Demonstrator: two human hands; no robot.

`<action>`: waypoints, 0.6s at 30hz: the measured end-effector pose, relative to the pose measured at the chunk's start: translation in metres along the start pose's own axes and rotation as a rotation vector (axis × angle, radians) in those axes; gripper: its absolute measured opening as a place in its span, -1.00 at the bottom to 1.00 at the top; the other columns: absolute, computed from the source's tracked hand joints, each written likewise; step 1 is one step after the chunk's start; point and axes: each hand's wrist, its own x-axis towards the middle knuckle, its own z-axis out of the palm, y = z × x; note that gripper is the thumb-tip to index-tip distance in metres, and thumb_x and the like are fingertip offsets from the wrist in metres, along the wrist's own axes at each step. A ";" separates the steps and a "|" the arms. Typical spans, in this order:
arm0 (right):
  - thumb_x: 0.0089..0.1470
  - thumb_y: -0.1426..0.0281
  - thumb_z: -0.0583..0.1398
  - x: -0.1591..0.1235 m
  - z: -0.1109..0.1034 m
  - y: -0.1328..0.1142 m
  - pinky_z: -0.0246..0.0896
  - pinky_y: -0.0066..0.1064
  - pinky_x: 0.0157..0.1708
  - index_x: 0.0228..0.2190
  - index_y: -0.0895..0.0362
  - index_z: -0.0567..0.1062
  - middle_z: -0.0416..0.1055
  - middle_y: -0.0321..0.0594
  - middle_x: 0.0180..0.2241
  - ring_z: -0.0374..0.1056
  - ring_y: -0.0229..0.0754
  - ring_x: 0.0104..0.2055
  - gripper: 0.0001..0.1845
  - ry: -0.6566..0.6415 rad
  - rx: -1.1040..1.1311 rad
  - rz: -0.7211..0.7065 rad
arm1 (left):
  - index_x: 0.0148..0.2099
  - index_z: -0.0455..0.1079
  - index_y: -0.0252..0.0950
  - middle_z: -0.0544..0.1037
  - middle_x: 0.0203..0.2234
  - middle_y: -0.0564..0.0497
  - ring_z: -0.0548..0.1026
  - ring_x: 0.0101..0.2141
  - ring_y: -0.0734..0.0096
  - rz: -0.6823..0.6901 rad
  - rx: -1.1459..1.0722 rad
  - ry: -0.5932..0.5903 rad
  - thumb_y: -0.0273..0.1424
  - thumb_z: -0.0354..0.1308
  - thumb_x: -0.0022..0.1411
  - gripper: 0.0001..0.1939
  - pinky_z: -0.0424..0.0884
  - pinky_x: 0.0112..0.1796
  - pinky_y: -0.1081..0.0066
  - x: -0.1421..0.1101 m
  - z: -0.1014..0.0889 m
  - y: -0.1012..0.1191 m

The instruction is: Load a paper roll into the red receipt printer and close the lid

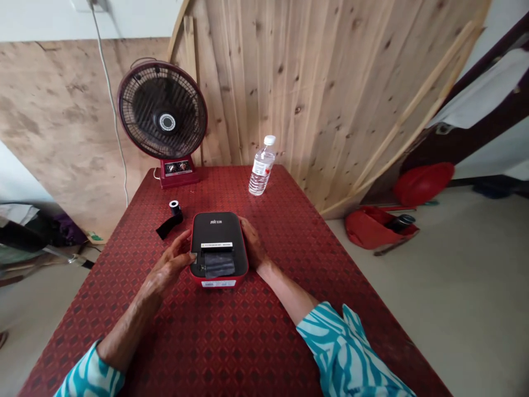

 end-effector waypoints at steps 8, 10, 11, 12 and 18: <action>0.17 0.04 0.00 0.001 0.001 0.008 0.09 -0.16 0.18 -0.07 0.04 0.46 0.45 -0.20 0.01 0.28 -0.10 0.11 -0.52 0.093 -0.008 -0.009 | 0.17 0.31 -0.21 0.45 0.08 -0.15 0.34 0.11 -0.07 0.009 -0.010 -0.009 -0.41 0.30 -0.10 -0.29 0.30 0.05 0.12 0.003 -0.001 -0.001; 0.17 0.04 -0.02 0.001 0.002 0.007 0.09 -0.16 0.18 -0.05 0.04 0.45 0.44 -0.18 0.03 0.27 -0.09 0.13 -0.51 0.101 -0.022 -0.020 | 0.17 0.30 -0.21 0.43 0.09 -0.15 0.34 0.11 -0.07 0.007 -0.003 -0.005 -0.41 0.30 -0.11 -0.28 0.31 0.05 0.12 0.002 0.000 -0.001; 0.17 0.04 -0.03 0.001 0.002 0.006 0.10 -0.15 0.17 -0.05 0.04 0.44 0.43 -0.16 0.03 0.27 -0.08 0.13 -0.50 0.096 -0.036 -0.023 | 0.18 0.29 -0.22 0.43 0.10 -0.16 0.34 0.11 -0.06 0.010 0.004 -0.005 -0.41 0.30 -0.10 -0.27 0.32 0.04 0.13 0.002 0.001 0.000; 0.18 0.05 -0.03 0.001 0.001 0.005 0.11 -0.15 0.16 -0.05 0.05 0.44 0.43 -0.15 0.04 0.26 -0.08 0.13 -0.50 0.087 -0.055 -0.024 | 0.19 0.27 -0.22 0.42 0.11 -0.16 0.34 0.11 -0.06 0.013 0.011 -0.003 -0.41 0.29 -0.10 -0.26 0.33 0.03 0.14 0.002 0.002 0.000; 0.16 0.01 -0.02 0.002 0.000 0.003 0.14 -0.17 0.15 -0.06 0.04 0.45 0.44 -0.17 0.02 0.29 -0.09 0.11 -0.49 0.063 -0.043 -0.021 | 0.23 0.21 -0.26 0.36 0.17 -0.20 0.30 0.15 -0.05 0.024 0.064 0.007 -0.37 0.29 -0.06 -0.24 0.33 0.03 0.16 -0.003 0.004 0.003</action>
